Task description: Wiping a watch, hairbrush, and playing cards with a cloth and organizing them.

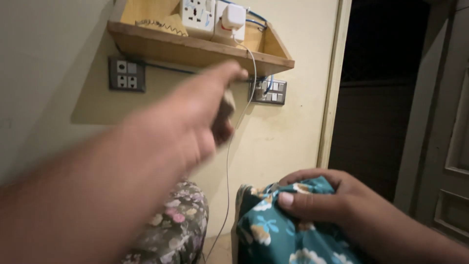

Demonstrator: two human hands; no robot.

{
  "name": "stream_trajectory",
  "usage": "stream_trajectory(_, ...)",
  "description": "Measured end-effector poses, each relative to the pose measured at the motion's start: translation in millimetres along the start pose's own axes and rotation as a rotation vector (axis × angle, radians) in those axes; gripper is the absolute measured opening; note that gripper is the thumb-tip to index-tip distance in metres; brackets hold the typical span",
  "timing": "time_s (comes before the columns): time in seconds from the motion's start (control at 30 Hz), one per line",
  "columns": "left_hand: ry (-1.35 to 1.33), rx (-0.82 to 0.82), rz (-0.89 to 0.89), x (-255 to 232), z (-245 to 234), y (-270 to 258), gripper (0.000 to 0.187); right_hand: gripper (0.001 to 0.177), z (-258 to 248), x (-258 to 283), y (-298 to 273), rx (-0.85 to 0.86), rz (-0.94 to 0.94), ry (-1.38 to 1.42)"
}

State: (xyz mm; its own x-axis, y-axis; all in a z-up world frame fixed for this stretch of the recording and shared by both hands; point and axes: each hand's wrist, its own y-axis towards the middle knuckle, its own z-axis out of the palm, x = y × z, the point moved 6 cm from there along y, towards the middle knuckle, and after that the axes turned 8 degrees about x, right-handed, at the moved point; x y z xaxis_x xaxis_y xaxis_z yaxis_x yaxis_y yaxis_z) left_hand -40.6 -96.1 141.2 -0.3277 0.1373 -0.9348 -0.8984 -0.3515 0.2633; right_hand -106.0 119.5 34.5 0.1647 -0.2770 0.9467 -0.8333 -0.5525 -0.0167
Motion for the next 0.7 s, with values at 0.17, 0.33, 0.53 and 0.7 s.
stream_trajectory(0.17,0.319,0.096,0.287,-85.6,8.4,67.0,0.019,0.071,-8.0,-12.4,12.5,0.045,0.033,-0.037)
stream_trajectory(0.33,0.747,0.355,0.468,-170.1,11.2,196.8,0.031,0.069,-4.3,-6.8,10.8,0.029,0.073,-0.058)
stream_trajectory(0.53,1.636,0.216,0.467,-169.4,32.0,175.3,0.028,0.063,-0.5,-0.3,9.7,0.11,-0.038,0.048)
stream_trajectory(0.7,1.664,0.316,0.258,-162.6,22.6,184.4,0.087,0.053,-12.2,0.3,29.6,0.066,-0.019,0.131)
